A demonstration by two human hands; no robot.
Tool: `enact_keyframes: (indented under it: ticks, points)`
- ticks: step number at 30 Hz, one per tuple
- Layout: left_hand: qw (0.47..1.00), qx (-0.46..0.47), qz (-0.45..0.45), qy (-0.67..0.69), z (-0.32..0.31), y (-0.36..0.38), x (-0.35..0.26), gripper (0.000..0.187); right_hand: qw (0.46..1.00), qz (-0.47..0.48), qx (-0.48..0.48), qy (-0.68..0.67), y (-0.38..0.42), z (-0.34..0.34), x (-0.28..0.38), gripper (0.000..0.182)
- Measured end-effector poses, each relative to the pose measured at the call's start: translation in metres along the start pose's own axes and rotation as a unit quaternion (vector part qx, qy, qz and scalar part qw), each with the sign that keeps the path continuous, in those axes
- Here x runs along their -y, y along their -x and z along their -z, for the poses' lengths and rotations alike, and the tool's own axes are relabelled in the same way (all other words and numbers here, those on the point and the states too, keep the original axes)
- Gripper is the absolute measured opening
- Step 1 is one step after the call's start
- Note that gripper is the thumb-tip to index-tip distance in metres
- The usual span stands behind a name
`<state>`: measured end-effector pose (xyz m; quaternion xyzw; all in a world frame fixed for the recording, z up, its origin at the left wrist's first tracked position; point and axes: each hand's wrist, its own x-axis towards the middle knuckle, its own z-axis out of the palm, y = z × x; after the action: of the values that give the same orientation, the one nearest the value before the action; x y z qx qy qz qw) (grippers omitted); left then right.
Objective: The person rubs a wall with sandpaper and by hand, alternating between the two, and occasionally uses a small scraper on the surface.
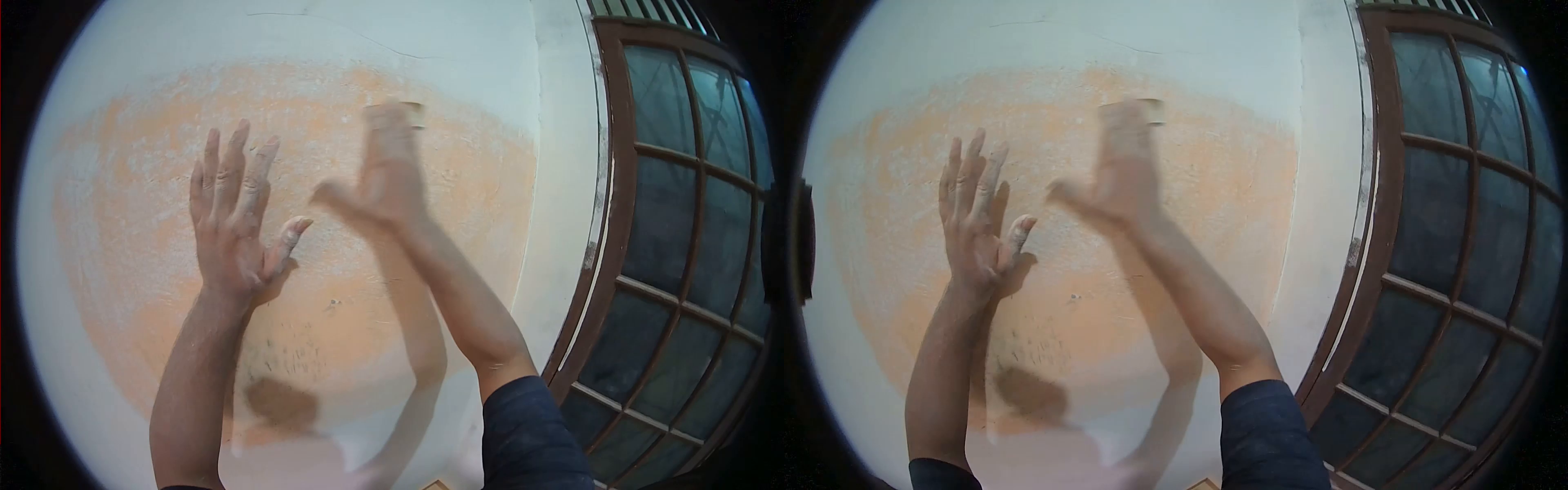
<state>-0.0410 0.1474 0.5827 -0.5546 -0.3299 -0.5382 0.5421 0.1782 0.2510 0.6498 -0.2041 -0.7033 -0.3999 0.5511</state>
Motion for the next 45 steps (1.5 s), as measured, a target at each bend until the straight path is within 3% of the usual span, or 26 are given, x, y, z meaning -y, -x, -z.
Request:
enact_keyframes:
  ticks: [3,4,8,10,11,13,16,17,19,20,22,23,25,26,28,30,31,33,34,36,37,39,40,42,43,45]
  points:
    - [0.999,-0.021,0.000,0.030,-0.004,0.001,0.000,0.081,0.999,0.053,0.009,-0.002,-0.003,-0.006,-0.013,0.131]
    - [0.999,-0.019,-0.008,0.030,-0.005,0.001,0.000,0.081,0.998,0.031,-0.002,0.045,-0.008,0.001,-0.028,0.125]
    - [0.999,-0.021,-0.020,0.017,-0.012,0.005,0.006,0.080,0.964,-0.262,-0.038,0.017,-0.002,0.037,-0.128,0.095]
    - [0.999,-0.026,-0.030,0.016,-0.011,0.002,0.005,0.080,0.930,-0.362,-0.067,-0.001,0.020,0.041,-0.203,0.091]
    - [1.000,-0.021,-0.020,-0.006,-0.008,-0.001,0.000,0.078,0.930,-0.361,-0.070,-0.001,0.025,0.033,-0.214,0.091]
    - [1.000,-0.010,-0.017,-0.024,-0.007,-0.008,-0.011,0.077,0.947,-0.306,-0.078,0.056,0.036,0.023,-0.217,0.094]
    - [0.998,-0.012,0.036,-0.046,-0.022,-0.024,-0.037,0.075,1.000,-0.011,-0.016,0.003,0.045,0.019,-0.190,0.102]
    - [0.998,-0.049,0.034,0.032,-0.032,-0.026,-0.049,0.074,1.000,-0.010,-0.020,0.010,0.052,0.028,-0.182,0.102]
    - [0.988,-0.087,0.033,0.120,-0.063,-0.035,-0.079,0.074,0.996,0.020,0.081,0.020,0.059,0.051,-0.183,0.103]
    - [0.989,-0.066,0.014,0.132,-0.078,-0.040,-0.097,0.073,0.998,-0.029,0.045,0.042,0.067,0.047,-0.225,0.096]
    - [0.990,-0.050,0.000,0.129,-0.093,-0.048,-0.128,0.073,0.974,-0.204,-0.012,-0.093,0.074,0.061,-0.288,0.094]
    - [0.992,-0.013,-0.014,0.127,-0.097,-0.049,-0.145,0.072,0.975,-0.198,-0.010,-0.099,0.073,0.062,-0.305,0.094]
    - [0.992,0.025,-0.026,0.122,-0.104,-0.050,-0.162,0.071,0.900,-0.428,-0.042,-0.068,0.071,0.071,-0.321,0.079]
    - [0.991,0.041,-0.018,0.127,-0.110,-0.051,-0.170,0.071,0.900,-0.428,-0.041,-0.067,0.075,0.067,-0.325,0.079]
    - [0.989,0.054,-0.016,0.137,-0.130,-0.055,-0.186,0.070,0.966,-0.252,0.038,-0.045,0.062,0.065,-0.278,0.097]
    - [0.990,0.051,0.008,0.132,-0.156,-0.056,-0.199,0.073,0.997,-0.062,0.049,0.001,0.068,0.051,-0.264,0.105]
    - [0.989,0.056,0.004,0.134,-0.164,-0.056,-0.208,0.073,0.996,-0.069,0.048,0.001,0.070,0.056,-0.279,0.105]
    - [0.991,0.055,-0.005,0.121,-0.177,-0.054,-0.223,0.070,0.984,-0.173,-0.033,-0.033,0.074,0.065,-0.311,0.106]
    - [0.992,0.051,-0.003,0.117,-0.182,-0.054,-0.230,0.070,0.985,-0.168,-0.034,-0.035,0.074,0.074,-0.327,0.106]
    - [0.993,0.055,-0.054,0.093,-0.183,-0.050,-0.239,0.069,0.936,-0.342,-0.077,-0.038,0.080,0.084,-0.349,0.114]
    - [0.993,0.068,-0.053,0.085,-0.182,-0.048,-0.242,0.069,0.933,-0.349,-0.070,-0.049,0.091,0.080,-0.337,0.114]
    - [0.997,0.035,-0.058,0.042,-0.183,-0.050,-0.247,0.069,0.982,-0.181,-0.044,-0.013,0.122,0.071,-0.297,0.115]
    - [0.997,0.046,-0.052,0.035,-0.184,-0.049,-0.248,0.069,0.982,-0.183,-0.035,-0.025,0.146,0.068,-0.272,0.115]
    - [0.998,0.030,-0.004,0.056,-0.183,-0.046,-0.248,0.068,0.992,0.017,0.074,-0.104,0.191,0.065,-0.226,0.112]
    - [0.998,0.036,0.000,0.044,-0.185,-0.044,-0.247,0.068,0.990,0.020,0.075,-0.117,0.192,0.066,-0.230,0.112]
    - [0.999,0.037,0.013,0.002,-0.191,-0.044,-0.246,0.066,0.997,-0.050,0.058,-0.015,0.190,0.074,-0.261,0.115]
